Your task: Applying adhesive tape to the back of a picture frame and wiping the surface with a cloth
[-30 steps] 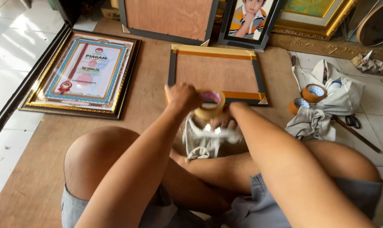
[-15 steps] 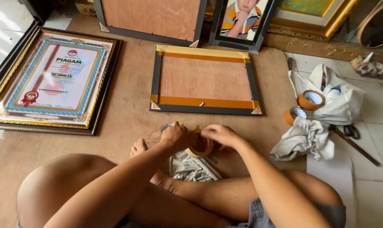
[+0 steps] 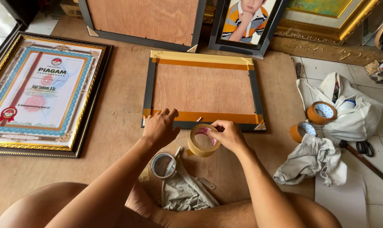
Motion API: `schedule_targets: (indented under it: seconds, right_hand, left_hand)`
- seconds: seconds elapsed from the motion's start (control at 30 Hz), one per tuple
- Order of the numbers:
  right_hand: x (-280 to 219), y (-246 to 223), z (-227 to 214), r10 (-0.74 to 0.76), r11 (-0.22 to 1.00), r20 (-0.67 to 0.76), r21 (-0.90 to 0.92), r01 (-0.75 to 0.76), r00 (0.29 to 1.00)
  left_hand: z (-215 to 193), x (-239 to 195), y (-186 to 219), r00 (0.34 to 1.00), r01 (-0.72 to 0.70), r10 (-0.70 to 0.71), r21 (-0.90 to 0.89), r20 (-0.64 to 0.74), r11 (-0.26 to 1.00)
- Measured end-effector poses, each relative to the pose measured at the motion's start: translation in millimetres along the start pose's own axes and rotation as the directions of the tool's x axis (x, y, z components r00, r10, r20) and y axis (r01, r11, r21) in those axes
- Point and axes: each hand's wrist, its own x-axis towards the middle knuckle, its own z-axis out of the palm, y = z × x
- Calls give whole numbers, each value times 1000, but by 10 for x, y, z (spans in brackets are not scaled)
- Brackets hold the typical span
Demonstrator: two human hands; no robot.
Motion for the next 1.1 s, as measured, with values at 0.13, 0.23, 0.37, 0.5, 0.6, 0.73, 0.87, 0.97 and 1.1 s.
schedule_targets:
  seconds: [0.13, 0.23, 0.37, 0.5, 0.6, 0.73, 0.87, 0.97, 1.1]
  right_hand:
    - [92, 101, 63, 23, 996, -51, 90, -19, 998]
    - [200, 407, 188, 83, 976, -96, 207, -61, 992]
    - [393, 737, 354, 259, 887, -82, 413, -204, 962]
    - [354, 614, 485, 304, 850, -44, 464, -250, 952]
    - [-267, -529, 243, 391, 825, -4, 446, -349, 920]
    - [167, 354, 353, -77, 974, -312, -227, 4, 947]
    - [167, 645, 509, -189, 900, -335, -436, 26, 923]
    - [114, 499, 596, -209, 880, -307, -474, 42, 929]
    - [163, 439, 691, -183, 933, -281, -352, 76, 942]
  left_hand:
    - [375, 76, -54, 994, -59, 49, 97, 94, 994]
    - [189, -46, 170, 977, -83, 44, 181, 207, 980]
    - [-249, -221, 382, 977, -76, 90, -76, 195, 994]
    - [-619, -464, 533, 877, -480, 480, 24, 6, 877]
    - [-402, -282, 266, 924, -380, 381, 71, -11, 922]
    - [-28, -172, -81, 920, -176, 181, 45, -347, 983]
    - [95, -173, -182, 915, -98, 32, -146, -401, 984]
    - [271, -182, -235, 940, -93, 94, 21, -328, 995]
    - [388, -179, -222, 932, -99, 122, 85, -340, 992]
